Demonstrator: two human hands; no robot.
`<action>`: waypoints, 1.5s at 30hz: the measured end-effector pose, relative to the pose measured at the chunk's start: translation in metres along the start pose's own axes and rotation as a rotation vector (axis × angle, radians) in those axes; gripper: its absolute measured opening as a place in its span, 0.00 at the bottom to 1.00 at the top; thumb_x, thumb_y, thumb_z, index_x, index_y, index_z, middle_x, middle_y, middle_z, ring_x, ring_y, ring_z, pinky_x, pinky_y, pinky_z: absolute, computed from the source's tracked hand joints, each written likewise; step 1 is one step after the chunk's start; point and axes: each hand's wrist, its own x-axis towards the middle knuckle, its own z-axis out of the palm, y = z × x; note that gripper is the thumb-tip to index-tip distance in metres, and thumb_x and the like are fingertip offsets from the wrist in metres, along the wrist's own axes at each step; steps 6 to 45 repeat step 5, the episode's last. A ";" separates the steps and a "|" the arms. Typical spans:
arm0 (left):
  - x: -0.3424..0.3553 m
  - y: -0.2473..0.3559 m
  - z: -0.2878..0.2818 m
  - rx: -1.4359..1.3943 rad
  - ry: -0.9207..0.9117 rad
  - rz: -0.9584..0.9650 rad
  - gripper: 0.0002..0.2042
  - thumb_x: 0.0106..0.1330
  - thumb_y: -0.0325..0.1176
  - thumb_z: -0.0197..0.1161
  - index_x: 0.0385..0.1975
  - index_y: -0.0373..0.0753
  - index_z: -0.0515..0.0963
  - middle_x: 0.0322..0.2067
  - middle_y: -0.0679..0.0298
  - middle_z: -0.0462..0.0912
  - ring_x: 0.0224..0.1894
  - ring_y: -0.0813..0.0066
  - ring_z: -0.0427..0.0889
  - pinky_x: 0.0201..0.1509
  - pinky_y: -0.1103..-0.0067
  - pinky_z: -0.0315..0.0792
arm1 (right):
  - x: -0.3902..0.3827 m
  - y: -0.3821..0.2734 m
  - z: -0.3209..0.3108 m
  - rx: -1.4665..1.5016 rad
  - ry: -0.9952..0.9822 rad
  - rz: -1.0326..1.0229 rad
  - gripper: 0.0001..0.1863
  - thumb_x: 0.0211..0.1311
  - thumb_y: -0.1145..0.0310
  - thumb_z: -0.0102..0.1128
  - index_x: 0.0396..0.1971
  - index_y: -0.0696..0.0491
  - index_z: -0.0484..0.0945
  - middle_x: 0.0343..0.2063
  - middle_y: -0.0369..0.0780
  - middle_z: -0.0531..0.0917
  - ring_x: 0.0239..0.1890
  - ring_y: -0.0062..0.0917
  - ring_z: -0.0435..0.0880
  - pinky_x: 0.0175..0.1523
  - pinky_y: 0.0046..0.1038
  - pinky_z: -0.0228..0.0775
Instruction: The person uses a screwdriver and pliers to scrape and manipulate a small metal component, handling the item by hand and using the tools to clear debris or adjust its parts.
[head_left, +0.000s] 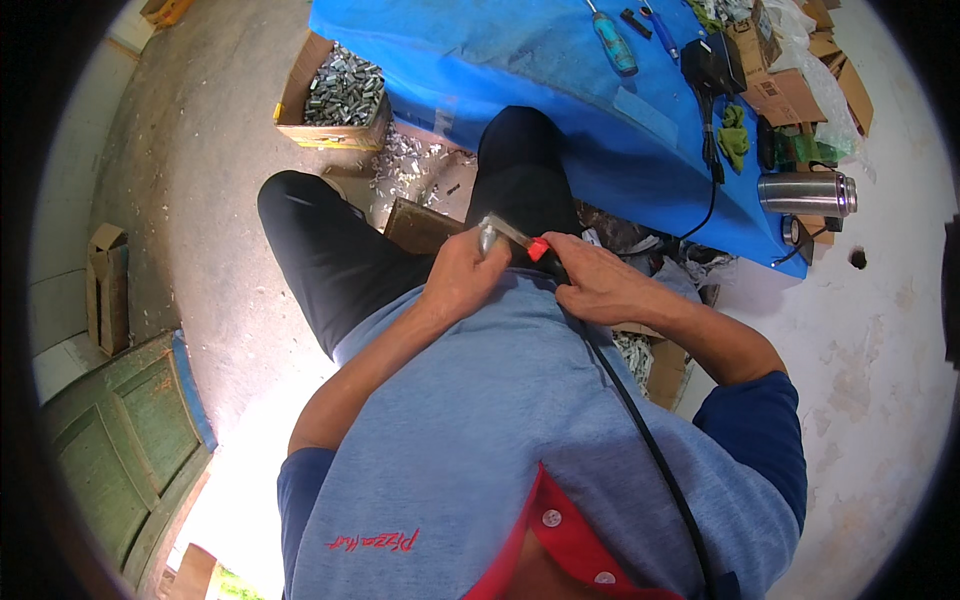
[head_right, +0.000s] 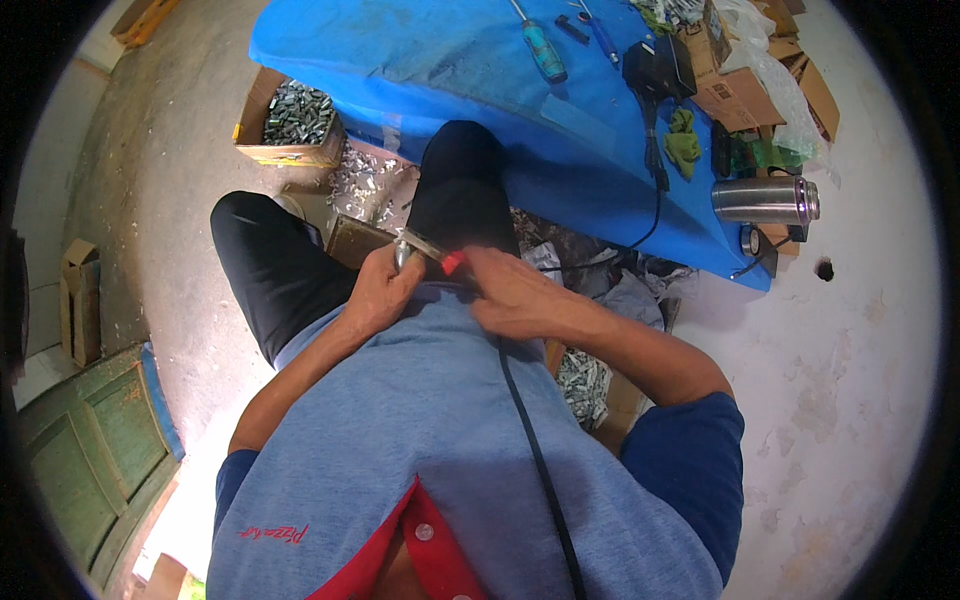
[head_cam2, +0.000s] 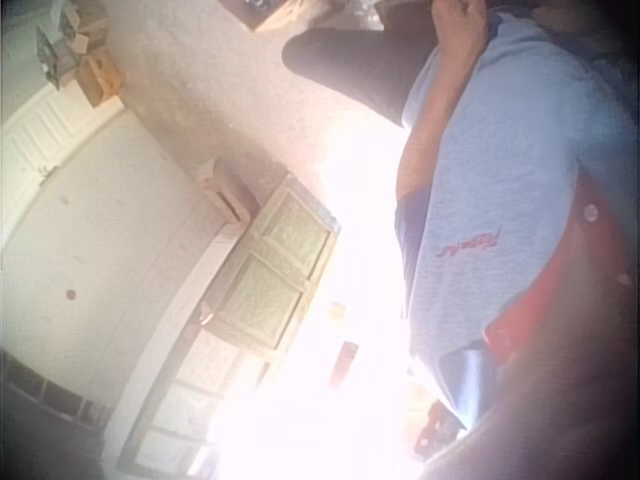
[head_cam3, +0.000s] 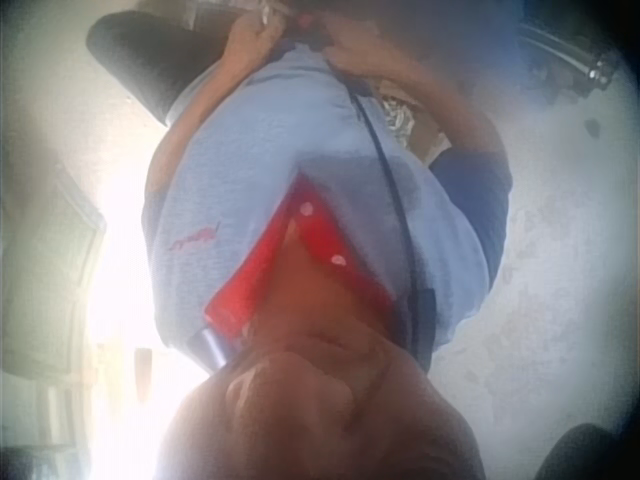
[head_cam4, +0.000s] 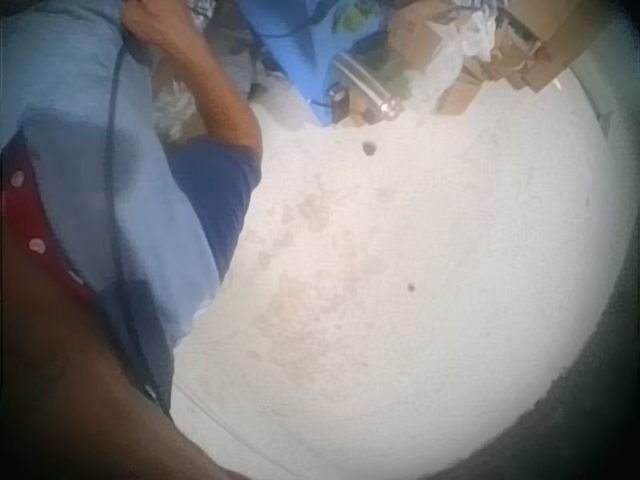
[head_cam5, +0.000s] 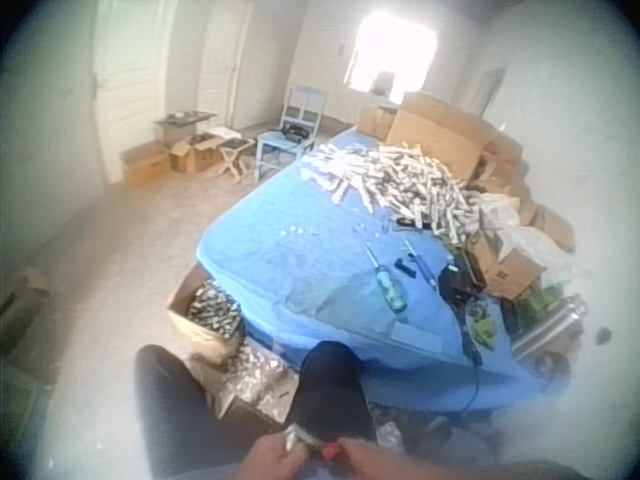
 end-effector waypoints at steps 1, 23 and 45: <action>0.000 -0.002 0.000 -0.004 -0.002 0.007 0.16 0.69 0.38 0.53 0.27 0.29 0.73 0.18 0.67 0.68 0.24 0.82 0.65 0.27 0.75 0.64 | 0.000 0.001 0.000 -0.005 -0.003 -0.019 0.27 0.51 0.74 0.49 0.55 0.60 0.63 0.45 0.57 0.74 0.52 0.50 0.74 0.58 0.44 0.65; 0.002 -0.011 0.002 -0.082 -0.020 0.014 0.16 0.70 0.39 0.54 0.28 0.31 0.74 0.19 0.66 0.70 0.25 0.83 0.66 0.27 0.77 0.64 | -0.002 0.005 0.000 0.015 -0.014 -0.023 0.27 0.51 0.75 0.50 0.55 0.59 0.64 0.47 0.56 0.74 0.54 0.51 0.73 0.59 0.44 0.64; 0.002 -0.011 0.002 -0.082 -0.020 0.014 0.16 0.70 0.39 0.54 0.28 0.31 0.74 0.19 0.66 0.70 0.25 0.83 0.66 0.27 0.77 0.64 | -0.002 0.005 0.000 0.015 -0.014 -0.023 0.27 0.51 0.75 0.50 0.55 0.59 0.64 0.47 0.56 0.74 0.54 0.51 0.73 0.59 0.44 0.64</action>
